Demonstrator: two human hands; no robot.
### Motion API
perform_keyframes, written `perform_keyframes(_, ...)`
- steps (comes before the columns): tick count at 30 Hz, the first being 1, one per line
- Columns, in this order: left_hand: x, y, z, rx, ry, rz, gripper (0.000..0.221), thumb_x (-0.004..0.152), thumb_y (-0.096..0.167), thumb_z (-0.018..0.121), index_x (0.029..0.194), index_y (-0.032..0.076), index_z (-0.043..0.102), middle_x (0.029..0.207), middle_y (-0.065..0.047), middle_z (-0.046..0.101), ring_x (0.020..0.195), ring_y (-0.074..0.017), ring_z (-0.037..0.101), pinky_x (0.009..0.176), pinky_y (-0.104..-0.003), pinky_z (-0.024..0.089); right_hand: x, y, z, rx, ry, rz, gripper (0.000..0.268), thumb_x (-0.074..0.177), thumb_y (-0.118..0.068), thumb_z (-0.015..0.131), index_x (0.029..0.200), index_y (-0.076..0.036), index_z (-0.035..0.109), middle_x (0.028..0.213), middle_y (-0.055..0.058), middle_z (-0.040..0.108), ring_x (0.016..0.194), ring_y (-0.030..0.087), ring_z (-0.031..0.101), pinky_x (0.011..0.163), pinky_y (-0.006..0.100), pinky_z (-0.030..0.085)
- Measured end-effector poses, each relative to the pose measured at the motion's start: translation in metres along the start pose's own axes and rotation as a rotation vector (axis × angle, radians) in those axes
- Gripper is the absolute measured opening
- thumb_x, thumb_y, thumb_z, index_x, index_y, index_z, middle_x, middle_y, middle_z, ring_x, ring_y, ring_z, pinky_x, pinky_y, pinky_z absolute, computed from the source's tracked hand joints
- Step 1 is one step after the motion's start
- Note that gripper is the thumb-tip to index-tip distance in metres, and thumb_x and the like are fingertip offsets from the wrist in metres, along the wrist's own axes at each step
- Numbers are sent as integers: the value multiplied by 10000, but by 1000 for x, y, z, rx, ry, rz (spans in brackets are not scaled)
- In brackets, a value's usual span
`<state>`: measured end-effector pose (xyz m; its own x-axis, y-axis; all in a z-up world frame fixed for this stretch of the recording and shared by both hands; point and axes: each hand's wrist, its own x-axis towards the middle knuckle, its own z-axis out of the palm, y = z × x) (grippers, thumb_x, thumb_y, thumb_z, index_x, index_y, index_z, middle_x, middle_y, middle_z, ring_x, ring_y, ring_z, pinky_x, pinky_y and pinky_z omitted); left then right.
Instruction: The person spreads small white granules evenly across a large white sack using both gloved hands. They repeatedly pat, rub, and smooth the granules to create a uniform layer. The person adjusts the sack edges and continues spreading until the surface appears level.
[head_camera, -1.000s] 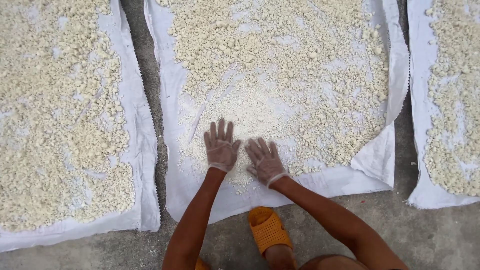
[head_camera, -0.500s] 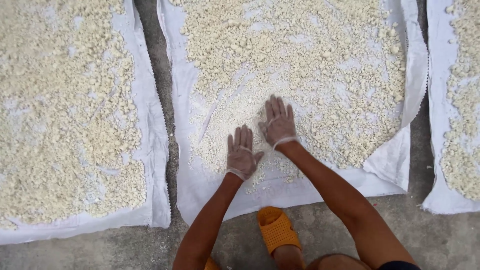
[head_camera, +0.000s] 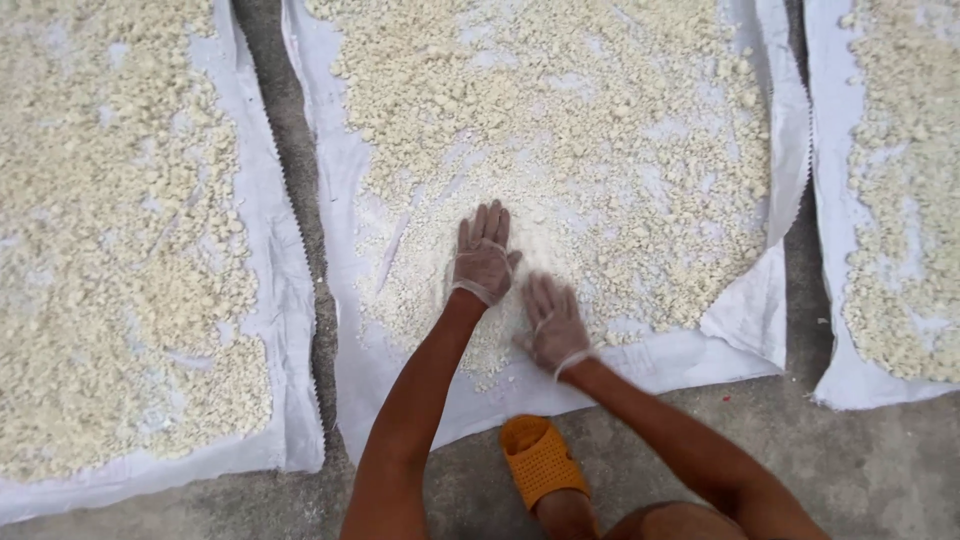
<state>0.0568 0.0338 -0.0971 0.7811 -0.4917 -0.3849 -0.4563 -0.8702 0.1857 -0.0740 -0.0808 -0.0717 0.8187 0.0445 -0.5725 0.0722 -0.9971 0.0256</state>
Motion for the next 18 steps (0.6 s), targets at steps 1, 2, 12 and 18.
perform_keyframes(1, 12, 1, 12, 1, 14, 15, 808, 1058, 540, 382, 1665, 98, 82, 1744, -112, -18, 1602, -331, -2, 1289, -534, 23, 0, 0, 18, 32, -23, -14, 930, 989, -680, 422, 1663, -134, 86, 1741, 73, 25, 1585, 312, 0, 1272, 540, 13)
perform_keyframes(2, 18, 4, 27, 1, 18, 26, 886, 1032, 617, 416, 1662, 82, 94, 1744, -129, -9, 1603, -335, -21, 1291, -531, 12, -4, 0, 40, 67, -55, -33, 970, 980, -713, 419, 1664, -131, 54, 1742, 74, -13, 1584, 311, -46, 1268, 542, -44)
perform_keyframes(12, -56, 0, 6, 51, -115, 27, 777, 1075, 579, 246, 1658, 87, 99, 1739, -135, 13, 1594, -333, -18, 1277, -517, -28, 74, 32, -52, 44, 99, 48, 919, 992, -732, 255, 1653, -112, 106, 1736, 108, 9, 1585, 319, -3, 1255, 571, -16)
perform_keyframes(18, -64, 3, -7, 21, -114, -6, 735, 1082, 548, 255, 1658, 105, 143, 1733, -136, 25, 1579, -359, 4, 1258, -543, -18, 62, 34, -54, 40, 35, -25, 894, 1002, -726, 244, 1653, -130, 103, 1737, 85, 51, 1592, 273, 14, 1273, 524, -6)
